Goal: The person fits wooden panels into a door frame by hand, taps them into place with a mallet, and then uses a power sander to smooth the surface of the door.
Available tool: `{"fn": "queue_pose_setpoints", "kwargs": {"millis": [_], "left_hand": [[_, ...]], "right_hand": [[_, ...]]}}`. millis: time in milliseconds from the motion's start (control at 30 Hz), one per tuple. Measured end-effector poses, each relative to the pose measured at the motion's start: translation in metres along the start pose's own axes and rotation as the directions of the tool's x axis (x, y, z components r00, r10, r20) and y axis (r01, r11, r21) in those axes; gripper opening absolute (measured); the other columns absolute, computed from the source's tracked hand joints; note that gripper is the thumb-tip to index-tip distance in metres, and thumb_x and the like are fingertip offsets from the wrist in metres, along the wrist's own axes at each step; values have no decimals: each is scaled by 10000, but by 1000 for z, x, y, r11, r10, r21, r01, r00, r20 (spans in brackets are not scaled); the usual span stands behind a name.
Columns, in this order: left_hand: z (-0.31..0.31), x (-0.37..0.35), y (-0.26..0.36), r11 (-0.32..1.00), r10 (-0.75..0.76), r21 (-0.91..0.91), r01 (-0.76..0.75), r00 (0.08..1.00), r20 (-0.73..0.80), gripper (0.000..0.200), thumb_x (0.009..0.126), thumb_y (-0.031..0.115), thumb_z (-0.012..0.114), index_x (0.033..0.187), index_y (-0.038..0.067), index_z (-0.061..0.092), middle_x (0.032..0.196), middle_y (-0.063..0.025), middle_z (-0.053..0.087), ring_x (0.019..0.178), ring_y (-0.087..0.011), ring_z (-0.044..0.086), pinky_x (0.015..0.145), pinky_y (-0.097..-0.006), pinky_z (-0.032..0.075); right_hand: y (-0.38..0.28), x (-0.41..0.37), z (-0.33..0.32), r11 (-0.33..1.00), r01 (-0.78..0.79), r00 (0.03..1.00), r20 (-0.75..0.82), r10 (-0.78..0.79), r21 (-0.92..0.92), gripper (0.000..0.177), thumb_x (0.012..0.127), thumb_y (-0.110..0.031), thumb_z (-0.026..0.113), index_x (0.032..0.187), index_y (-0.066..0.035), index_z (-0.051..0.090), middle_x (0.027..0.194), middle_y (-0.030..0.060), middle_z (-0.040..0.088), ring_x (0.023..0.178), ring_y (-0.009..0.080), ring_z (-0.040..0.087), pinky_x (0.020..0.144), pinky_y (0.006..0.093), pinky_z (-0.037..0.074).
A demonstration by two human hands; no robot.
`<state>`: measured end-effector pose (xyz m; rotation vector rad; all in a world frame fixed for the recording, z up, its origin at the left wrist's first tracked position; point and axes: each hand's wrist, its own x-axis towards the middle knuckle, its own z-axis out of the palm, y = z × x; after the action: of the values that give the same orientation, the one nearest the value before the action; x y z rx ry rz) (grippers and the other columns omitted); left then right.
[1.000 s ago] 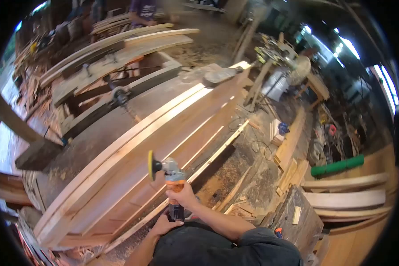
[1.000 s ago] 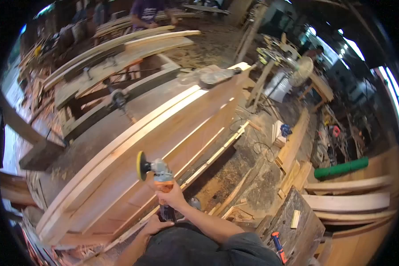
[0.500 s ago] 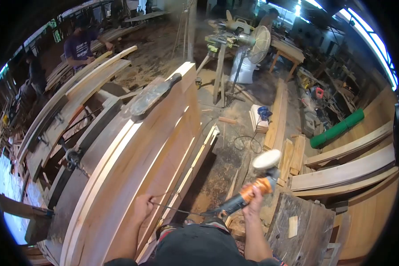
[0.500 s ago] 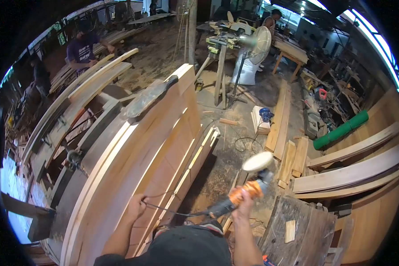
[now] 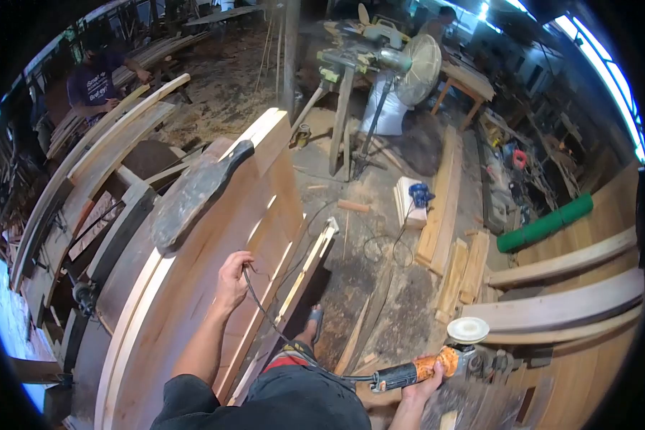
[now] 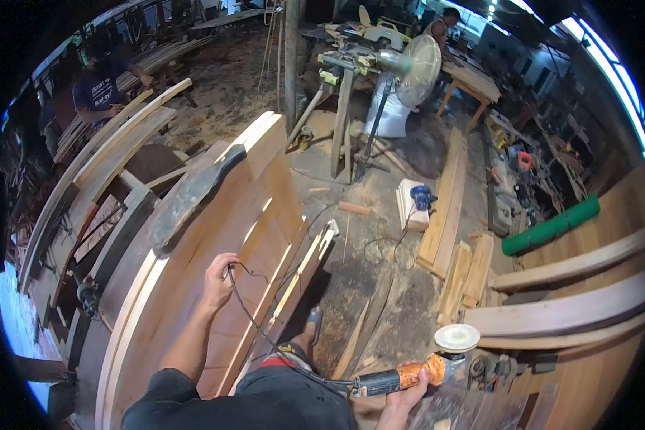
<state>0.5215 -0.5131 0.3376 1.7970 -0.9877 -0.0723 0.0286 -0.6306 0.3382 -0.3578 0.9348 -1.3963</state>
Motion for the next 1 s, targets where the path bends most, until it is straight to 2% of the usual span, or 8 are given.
{"fn": "queue_pose_setpoints", "kwargs": {"millis": [233,333,567,633,667,733,833,1000], "left_hand": [[96,144,-47,996,-29,85,17,989,142,481,781,-133,434,1160,61,658,1332,-189,601,1211,-373,591,986,-391,491],[124,201,-35,998,-62,18,59,974,216,489,782,-113,414,1168,60,659,1394,-192,556,1259,-376,557,1000,-400,489],[181,292,14,984,-40,180,4,980,197,414,794,-57,457,1123,52,684,1286,-173,629,1142,-338,629,974,-413,505],[217,302,21,997,77,4,-79,973,218,350,801,-5,510,1101,20,687,1221,-177,657,1149,-348,623,1003,-426,493],[240,308,25,994,28,-111,7,952,303,311,859,49,543,1142,24,671,1220,-187,660,1168,-345,620,1021,-416,482],[273,326,56,967,-69,-128,221,707,704,447,1011,346,567,1328,31,577,1331,-187,616,1251,-324,580,1042,-405,460],[358,356,61,900,12,-173,400,376,927,725,996,553,534,1457,1,443,1429,-231,532,1341,-310,502,1119,-386,387],[461,439,56,771,72,-386,507,533,843,826,903,455,719,1510,14,374,1432,-208,526,1310,-264,504,1110,-359,379]], "right_hand": [[13,129,147,997,-27,985,-169,38,66,363,868,-339,685,1100,-85,569,899,102,641,776,246,635,687,363,566],[20,170,181,995,-76,995,-58,79,57,413,869,-337,704,1176,-113,544,968,75,641,864,207,643,775,370,550],[54,284,255,963,-256,966,-15,258,87,407,850,-351,735,1132,-111,565,962,68,643,886,208,643,780,374,557],[71,327,279,947,-310,951,18,310,85,409,836,-342,750,1125,-109,579,972,70,652,905,223,648,798,388,560],[80,346,298,945,-321,947,25,320,62,413,834,-342,752,1127,-107,583,976,71,656,913,227,650,802,393,561],[90,373,345,922,-386,921,66,383,37,407,842,-330,746,1136,-91,597,1026,78,670,941,239,656,831,422,561],[119,450,385,861,-506,814,303,495,-50,316,900,-223,688,1164,-75,597,1090,87,666,1049,245,639,935,448,526],[143,551,469,786,-494,637,461,618,-372,495,902,-175,685,1345,-49,502,1194,111,638,1148,244,604,1030,424,485]]}}
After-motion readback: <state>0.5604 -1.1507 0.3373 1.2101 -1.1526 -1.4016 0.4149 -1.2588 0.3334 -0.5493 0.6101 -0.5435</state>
